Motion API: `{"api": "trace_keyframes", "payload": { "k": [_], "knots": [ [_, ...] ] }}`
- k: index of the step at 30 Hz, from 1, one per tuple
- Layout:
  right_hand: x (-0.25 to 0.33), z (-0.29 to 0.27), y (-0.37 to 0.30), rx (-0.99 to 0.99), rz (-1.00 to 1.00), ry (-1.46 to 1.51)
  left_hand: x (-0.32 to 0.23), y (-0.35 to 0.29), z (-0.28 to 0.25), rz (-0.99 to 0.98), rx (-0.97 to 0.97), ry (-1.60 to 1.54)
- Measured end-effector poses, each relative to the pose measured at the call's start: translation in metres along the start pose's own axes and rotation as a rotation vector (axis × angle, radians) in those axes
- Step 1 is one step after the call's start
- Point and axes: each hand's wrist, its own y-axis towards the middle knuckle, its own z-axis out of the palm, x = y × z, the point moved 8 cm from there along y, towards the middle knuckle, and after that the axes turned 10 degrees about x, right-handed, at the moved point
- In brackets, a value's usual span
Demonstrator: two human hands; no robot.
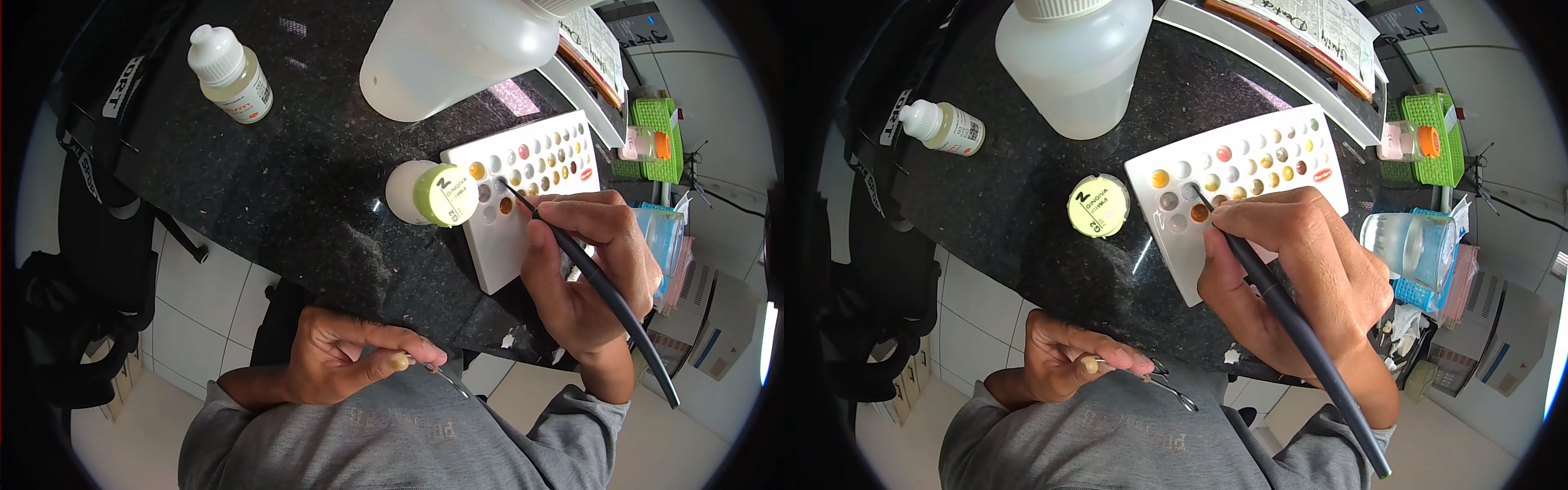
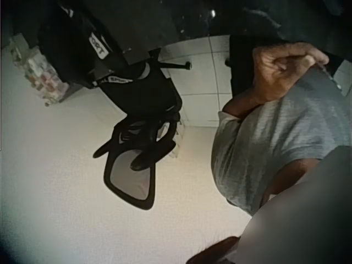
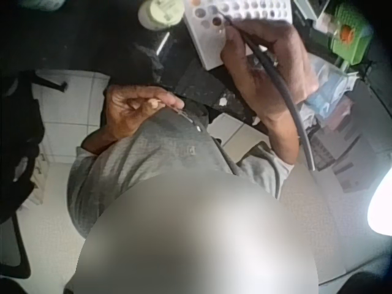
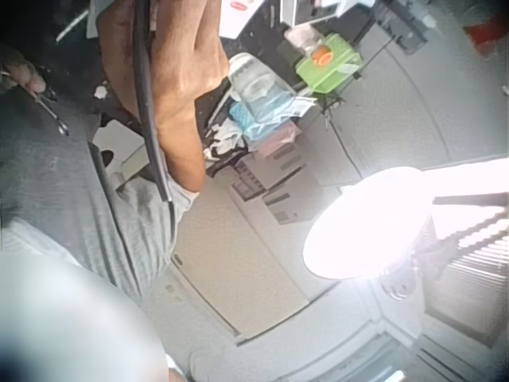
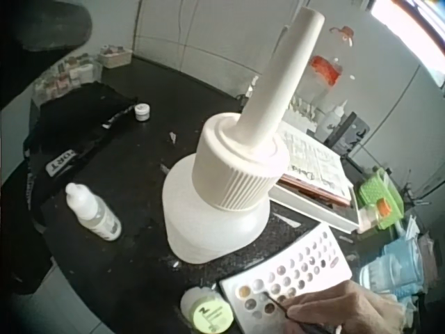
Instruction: Applying ceramic stains and glaze to a dental crown using a brush and pigment palette.
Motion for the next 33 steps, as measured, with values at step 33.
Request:
{"api": "trace_keyframes", "payload": {
  "k": [33],
  "knots": [
    [0.004,0.0027,0.0023,0.024,-0.018,0.024,0.0001,-0.0022,-0.0013,-0.019,0.02,-0.099]
  ]
}}
